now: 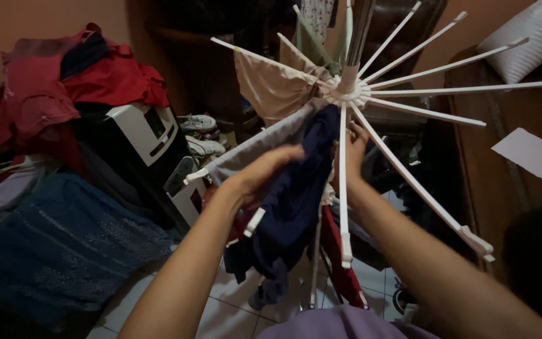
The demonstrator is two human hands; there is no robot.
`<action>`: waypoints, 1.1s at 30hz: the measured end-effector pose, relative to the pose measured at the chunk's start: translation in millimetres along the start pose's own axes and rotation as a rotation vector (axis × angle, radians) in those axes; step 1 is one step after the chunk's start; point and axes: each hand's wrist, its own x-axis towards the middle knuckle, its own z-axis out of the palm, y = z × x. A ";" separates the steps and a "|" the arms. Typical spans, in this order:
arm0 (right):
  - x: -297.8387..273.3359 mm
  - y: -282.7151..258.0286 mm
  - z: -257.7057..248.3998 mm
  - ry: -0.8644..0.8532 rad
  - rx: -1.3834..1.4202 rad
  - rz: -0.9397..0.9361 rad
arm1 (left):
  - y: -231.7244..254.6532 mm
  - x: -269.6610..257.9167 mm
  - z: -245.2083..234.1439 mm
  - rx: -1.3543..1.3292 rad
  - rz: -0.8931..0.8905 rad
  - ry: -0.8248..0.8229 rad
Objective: The person takes various pieces of clothing from a black laundry basket and hangs them on a white radial drying rack. The items include underwear, socks, and shirts, which are draped over the rack's arms one by one.
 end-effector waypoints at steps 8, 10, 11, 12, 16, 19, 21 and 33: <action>-114.8 -19.7 32.6 -0.240 -0.078 -0.144 | -92.0 95.1 -49.7 -0.278 0.241 0.016; -133.0 -19.9 35.8 -0.250 -0.075 -0.037 | -123.4 103.6 -53.7 -0.283 0.237 0.040; -137.1 -17.9 35.6 -0.255 -0.090 -0.033 | -137.0 102.4 -58.0 -0.296 0.226 0.036; -140.2 -14.1 35.7 -0.259 -0.105 -0.029 | -151.0 96.6 -62.9 -0.298 0.193 0.032; -158.9 8.0 23.3 -0.302 -0.100 0.075 | -209.9 49.2 -73.7 -0.247 -0.010 0.029; -183.2 17.3 3.6 -0.404 -0.083 0.119 | -236.6 31.4 -63.3 -0.238 -0.088 0.003; -196.9 17.9 -9.8 -0.459 -0.089 0.147 | -245.2 17.9 -55.6 -0.242 -0.130 -0.021; -200.7 -111.9 1.7 -0.319 0.287 0.224 | -95.5 -84.4 17.2 -0.498 0.281 0.114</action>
